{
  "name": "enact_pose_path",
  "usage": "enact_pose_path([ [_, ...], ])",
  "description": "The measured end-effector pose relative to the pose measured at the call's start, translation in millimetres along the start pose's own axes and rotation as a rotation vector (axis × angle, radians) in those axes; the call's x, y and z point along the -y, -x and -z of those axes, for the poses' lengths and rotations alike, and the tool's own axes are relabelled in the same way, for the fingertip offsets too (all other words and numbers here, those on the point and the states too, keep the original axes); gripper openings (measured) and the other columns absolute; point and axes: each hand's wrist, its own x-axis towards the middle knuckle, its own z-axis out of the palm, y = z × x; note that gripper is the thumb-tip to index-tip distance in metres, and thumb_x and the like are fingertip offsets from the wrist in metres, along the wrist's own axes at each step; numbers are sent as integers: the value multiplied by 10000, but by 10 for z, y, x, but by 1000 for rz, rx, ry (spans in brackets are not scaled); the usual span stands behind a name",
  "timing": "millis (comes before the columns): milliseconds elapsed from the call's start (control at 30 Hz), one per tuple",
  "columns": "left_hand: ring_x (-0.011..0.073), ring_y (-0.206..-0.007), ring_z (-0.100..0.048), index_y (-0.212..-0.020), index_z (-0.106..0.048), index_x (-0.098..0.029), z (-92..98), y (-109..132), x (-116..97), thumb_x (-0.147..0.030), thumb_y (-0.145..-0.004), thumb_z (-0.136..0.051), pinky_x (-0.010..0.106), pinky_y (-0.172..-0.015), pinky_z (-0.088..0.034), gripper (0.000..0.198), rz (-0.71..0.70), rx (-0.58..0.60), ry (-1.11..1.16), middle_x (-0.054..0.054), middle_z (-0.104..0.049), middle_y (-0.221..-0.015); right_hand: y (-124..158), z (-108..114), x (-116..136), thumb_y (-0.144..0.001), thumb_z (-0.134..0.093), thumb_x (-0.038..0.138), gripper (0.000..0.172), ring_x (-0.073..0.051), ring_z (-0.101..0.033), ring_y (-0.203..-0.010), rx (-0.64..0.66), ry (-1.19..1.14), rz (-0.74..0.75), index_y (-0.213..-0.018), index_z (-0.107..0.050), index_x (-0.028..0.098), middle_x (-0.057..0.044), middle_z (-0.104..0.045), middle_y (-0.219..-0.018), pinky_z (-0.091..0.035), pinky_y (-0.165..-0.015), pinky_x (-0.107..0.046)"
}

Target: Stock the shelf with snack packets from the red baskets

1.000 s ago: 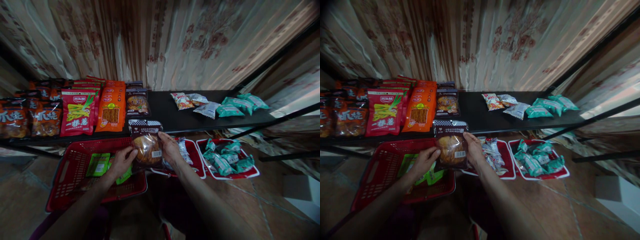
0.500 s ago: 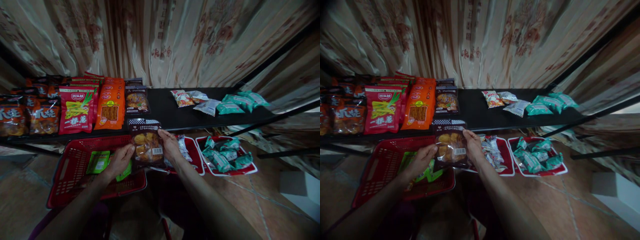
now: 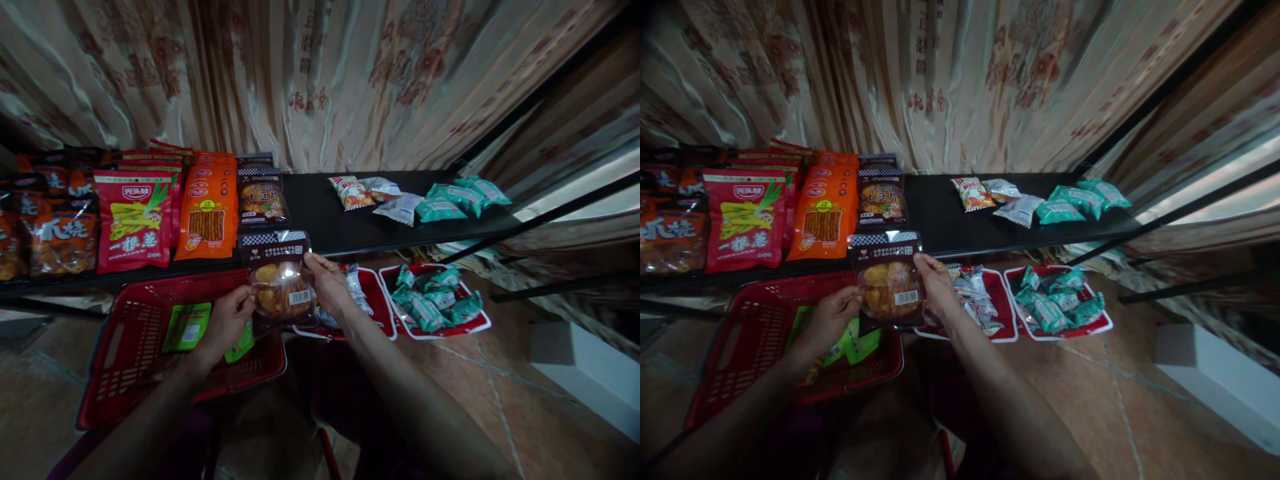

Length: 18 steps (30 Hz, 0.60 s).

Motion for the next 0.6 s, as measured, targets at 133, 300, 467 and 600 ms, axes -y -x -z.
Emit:
enact_pose_path([
  [133, 175, -669, -594, -876, -630, -178, 78, -5, -114, -383, -793, -456, 272, -630, -455, 281, 10, -194, -158, 21, -650, -746, 82, 27, 37, -534, -820, 430, 358, -103, -590, -622, 103, 77, -38, -794, -719, 205, 16, -702, -738, -466, -574, -214],
  [300, 150, -525, -516, -802, -602, -187, 129, -31, -227, -370, -791, -422, 248, -521, -406, 257, -28, -356, -219, -23, -539, -561, 171, 56, 13, -529, -841, 336, 340, -118, -618, -719, 214, 108, -107, -807, -699, 204, 17, -684, -812, -518, -664, -260],
  [467, 142, -505, -512, -900, -601, -170, 67, -71, -244, -385, -797, -427, 248, -494, -416, 295, 65, -389, -95, -21, -552, -587, 180, 39, -64, -487, -869, 252, 380, -104, -630, -681, 162, 10, -192, -798, -657, 201, 52, -641, -691, -543, -688, -271],
  [600, 150, -531, -540, -930, -604, -168, 26, -83, -246, -389, -808, -434, 262, -511, -444, 305, 84, -383, -52, -11, -571, -616, 197, -9, -115, -515, -861, 266, 331, -102, -654, -659, 170, -52, -224, -738, -638, 167, 27, -673, -680, -538, -655, -230],
])
